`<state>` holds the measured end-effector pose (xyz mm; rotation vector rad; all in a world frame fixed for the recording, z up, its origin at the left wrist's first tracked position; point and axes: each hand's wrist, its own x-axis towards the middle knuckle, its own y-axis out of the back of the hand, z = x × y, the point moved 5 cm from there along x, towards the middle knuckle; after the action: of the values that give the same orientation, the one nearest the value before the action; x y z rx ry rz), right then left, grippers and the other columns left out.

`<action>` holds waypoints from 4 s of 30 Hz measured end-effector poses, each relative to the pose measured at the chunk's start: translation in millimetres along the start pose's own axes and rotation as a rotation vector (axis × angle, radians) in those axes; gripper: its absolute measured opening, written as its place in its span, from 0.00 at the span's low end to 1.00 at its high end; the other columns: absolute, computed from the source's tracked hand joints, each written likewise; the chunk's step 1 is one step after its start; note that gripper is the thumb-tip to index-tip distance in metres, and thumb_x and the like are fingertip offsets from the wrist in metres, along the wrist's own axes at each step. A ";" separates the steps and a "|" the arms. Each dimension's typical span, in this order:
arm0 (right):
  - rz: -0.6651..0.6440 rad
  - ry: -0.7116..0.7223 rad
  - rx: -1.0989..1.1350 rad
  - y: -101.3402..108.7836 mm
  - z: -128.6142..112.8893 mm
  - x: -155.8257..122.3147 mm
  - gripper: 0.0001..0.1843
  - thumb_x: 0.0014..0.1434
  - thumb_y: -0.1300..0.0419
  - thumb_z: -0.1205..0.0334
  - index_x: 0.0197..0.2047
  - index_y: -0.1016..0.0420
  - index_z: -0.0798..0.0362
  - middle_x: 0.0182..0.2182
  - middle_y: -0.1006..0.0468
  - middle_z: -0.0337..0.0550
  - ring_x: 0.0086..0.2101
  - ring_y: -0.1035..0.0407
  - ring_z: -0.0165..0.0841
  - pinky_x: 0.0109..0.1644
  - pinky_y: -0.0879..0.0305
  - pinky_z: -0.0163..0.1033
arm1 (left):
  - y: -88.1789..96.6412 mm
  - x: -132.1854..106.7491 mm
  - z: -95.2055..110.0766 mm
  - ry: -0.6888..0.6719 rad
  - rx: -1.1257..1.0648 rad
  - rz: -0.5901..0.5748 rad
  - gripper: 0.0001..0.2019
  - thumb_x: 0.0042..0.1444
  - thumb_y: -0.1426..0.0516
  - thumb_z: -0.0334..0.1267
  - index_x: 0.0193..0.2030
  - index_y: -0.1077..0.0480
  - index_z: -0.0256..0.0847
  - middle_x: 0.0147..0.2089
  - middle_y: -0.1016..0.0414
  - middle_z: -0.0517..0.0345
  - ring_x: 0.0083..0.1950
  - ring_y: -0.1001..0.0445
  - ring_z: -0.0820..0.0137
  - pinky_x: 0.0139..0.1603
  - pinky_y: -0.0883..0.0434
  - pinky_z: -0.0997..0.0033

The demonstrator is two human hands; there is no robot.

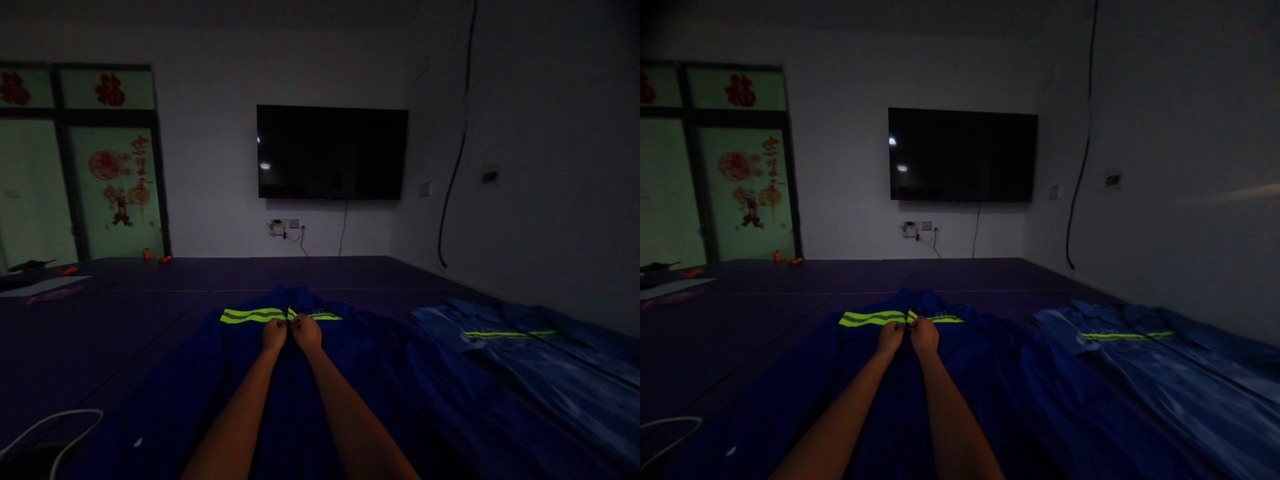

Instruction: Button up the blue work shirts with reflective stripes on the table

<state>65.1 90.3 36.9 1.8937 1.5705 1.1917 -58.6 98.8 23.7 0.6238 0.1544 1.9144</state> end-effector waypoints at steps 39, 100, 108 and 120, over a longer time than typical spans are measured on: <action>-0.031 -0.101 0.137 -6.3 6.7 4.4 0.11 0.55 0.47 0.61 0.36 0.23 0.46 0.37 0.22 0.39 0.40 0.29 0.33 0.39 0.39 0.33 | 5.2 -8.7 12.9 -0.112 0.176 0.034 0.09 0.50 0.48 0.28 0.23 0.30 0.36 0.28 0.26 0.56 0.33 0.29 0.72 0.34 0.39 0.76; -0.133 0.296 -0.060 8.9 -5.1 -45.7 0.24 0.52 0.44 0.71 0.54 0.33 0.53 0.54 0.33 0.47 0.54 0.40 0.34 0.56 0.46 0.35 | 19.3 -36.1 0.8 0.005 -0.361 -0.244 0.13 0.45 0.47 0.21 0.37 0.28 0.35 0.44 0.24 0.50 0.45 0.26 0.69 0.47 0.31 0.70; -0.149 0.326 -0.068 18.3 -14.9 -68.1 0.09 0.55 0.46 0.68 0.36 0.24 0.52 0.37 0.24 0.44 0.40 0.31 0.32 0.43 0.40 0.32 | 50.3 -64.7 -0.7 -0.105 -0.123 -0.173 0.08 0.37 0.39 0.25 0.28 0.28 0.37 0.46 0.27 0.52 0.50 0.30 0.66 0.52 0.35 0.65; -0.137 0.179 -0.151 30.2 -12.3 -84.8 0.16 0.50 0.43 0.47 0.26 0.25 0.50 0.27 0.23 0.40 0.31 0.29 0.34 0.29 0.45 0.32 | 41.3 -93.7 26.4 -0.463 0.344 -0.378 0.07 0.46 0.47 0.26 0.31 0.30 0.38 0.39 0.29 0.52 0.45 0.32 0.67 0.48 0.37 0.69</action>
<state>72.8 -0.2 36.7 1.5966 1.6213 1.4081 -51.7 -6.6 29.2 1.1639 0.2852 1.3488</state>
